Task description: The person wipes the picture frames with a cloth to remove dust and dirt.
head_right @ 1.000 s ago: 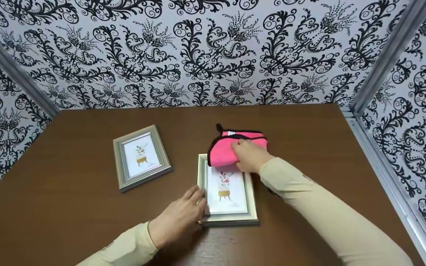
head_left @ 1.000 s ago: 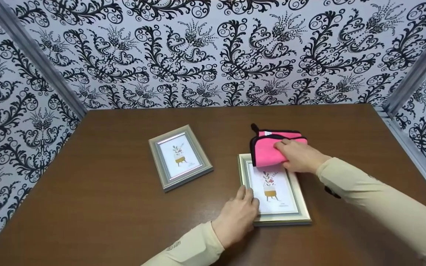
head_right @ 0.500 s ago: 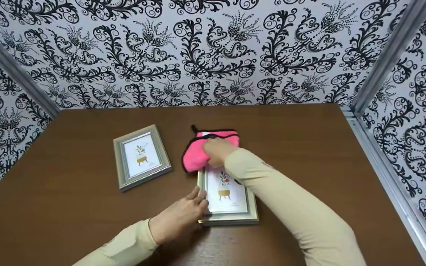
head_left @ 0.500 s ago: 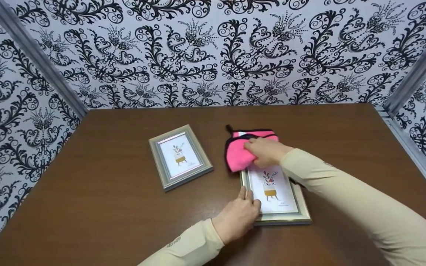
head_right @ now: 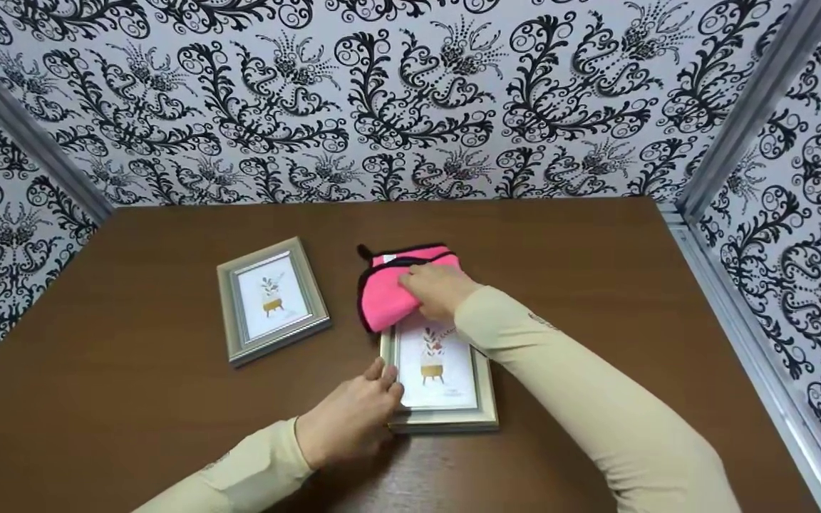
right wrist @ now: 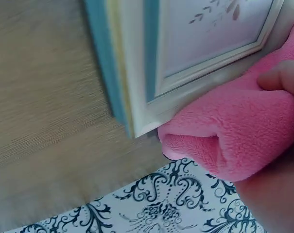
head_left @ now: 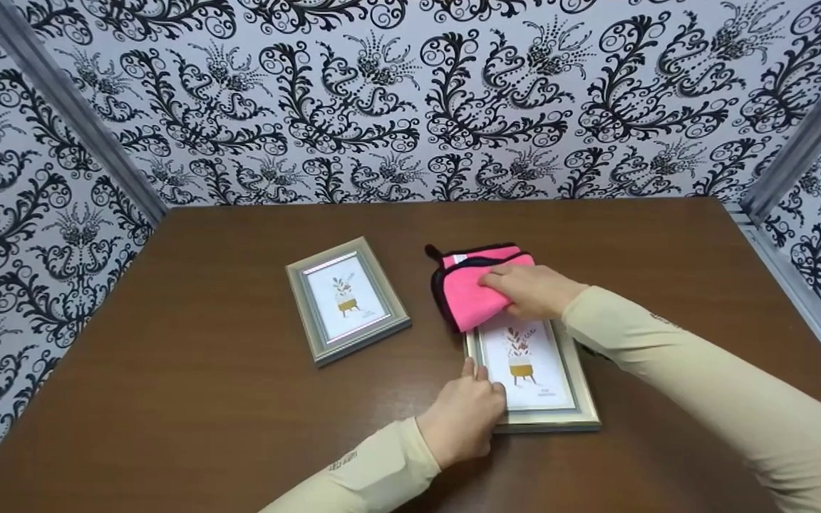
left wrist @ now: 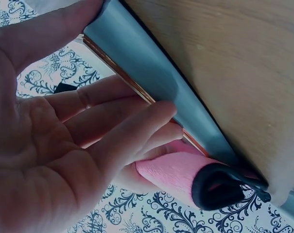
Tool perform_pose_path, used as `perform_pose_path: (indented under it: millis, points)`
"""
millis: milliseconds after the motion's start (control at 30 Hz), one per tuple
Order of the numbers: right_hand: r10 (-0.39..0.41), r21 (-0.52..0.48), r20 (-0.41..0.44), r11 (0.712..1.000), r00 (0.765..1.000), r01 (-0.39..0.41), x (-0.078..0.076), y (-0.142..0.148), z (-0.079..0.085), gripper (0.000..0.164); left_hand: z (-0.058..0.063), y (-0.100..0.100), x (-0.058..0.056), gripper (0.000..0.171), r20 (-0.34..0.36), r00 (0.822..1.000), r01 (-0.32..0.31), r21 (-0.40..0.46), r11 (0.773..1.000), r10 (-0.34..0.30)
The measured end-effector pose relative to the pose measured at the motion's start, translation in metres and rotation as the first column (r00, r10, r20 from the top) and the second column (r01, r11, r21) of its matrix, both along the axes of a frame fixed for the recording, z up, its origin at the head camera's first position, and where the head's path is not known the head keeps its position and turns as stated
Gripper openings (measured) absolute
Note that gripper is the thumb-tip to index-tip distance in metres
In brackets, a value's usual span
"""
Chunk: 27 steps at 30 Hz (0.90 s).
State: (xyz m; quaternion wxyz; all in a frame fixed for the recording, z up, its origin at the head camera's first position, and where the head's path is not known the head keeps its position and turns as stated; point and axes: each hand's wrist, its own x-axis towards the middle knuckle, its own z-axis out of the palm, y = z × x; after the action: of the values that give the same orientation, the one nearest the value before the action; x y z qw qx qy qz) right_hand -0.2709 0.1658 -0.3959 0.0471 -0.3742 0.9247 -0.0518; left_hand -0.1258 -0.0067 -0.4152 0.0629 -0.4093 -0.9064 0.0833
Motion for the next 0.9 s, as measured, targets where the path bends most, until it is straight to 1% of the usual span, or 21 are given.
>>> perform_pose_path:
  millis: [133, 300, 400, 533, 633, 700, 833, 900]
  points:
    - [-0.054, 0.004, 0.015, 0.999, 0.998, 0.054, 0.002, 0.012, 0.003, 0.046, 0.001, 0.000, 0.001, 0.037, 0.014, 1.000, -0.001, 0.011, 1.000, 0.000]
    - [-0.101, 0.009, 0.007, 0.995, 0.995, 0.101, 0.005, 0.037, 0.007, 0.044, 0.004, 0.000, 0.001, 0.028, -0.029, 0.999, 0.019, 0.018, 1.000, -0.018]
    - [-0.115, 0.012, -0.024, 0.993, 0.993, 0.116, 0.006, 0.052, 0.008, 0.041, 0.005, -0.001, 0.000, 0.025, -0.042, 0.999, 0.018, 0.024, 1.000, -0.017]
    - [-0.127, 0.052, -0.068, 0.990, 0.990, 0.131, 0.005, 0.061, 0.007, 0.037, 0.004, -0.001, 0.000, 0.024, -0.028, 1.000, 0.006, 0.042, 0.999, -0.004]
    - [-0.146, 0.075, -0.089, 0.985, 0.985, 0.153, 0.005, 0.058, 0.006, 0.032, 0.002, 0.000, 0.000, 0.027, -0.022, 1.000, -0.014, 0.043, 0.999, 0.015]
    - [-0.160, 0.067, -0.086, 0.984, 0.983, 0.166, 0.004, 0.051, 0.006, 0.029, 0.001, 0.002, 0.000, 0.028, -0.024, 0.999, -0.030, 0.030, 0.999, 0.030]
    - [-0.169, 0.047, -0.069, 0.984, 0.983, 0.172, 0.005, 0.027, 0.003, 0.028, 0.000, 0.003, 0.000, 0.029, -0.019, 0.999, -0.035, 0.005, 0.999, 0.035]
    - [-0.162, 0.044, -0.057, 0.985, 0.985, 0.164, 0.005, 0.013, 0.002, 0.031, -0.001, 0.002, 0.000, 0.029, -0.015, 0.999, -0.032, -0.001, 0.999, 0.032]
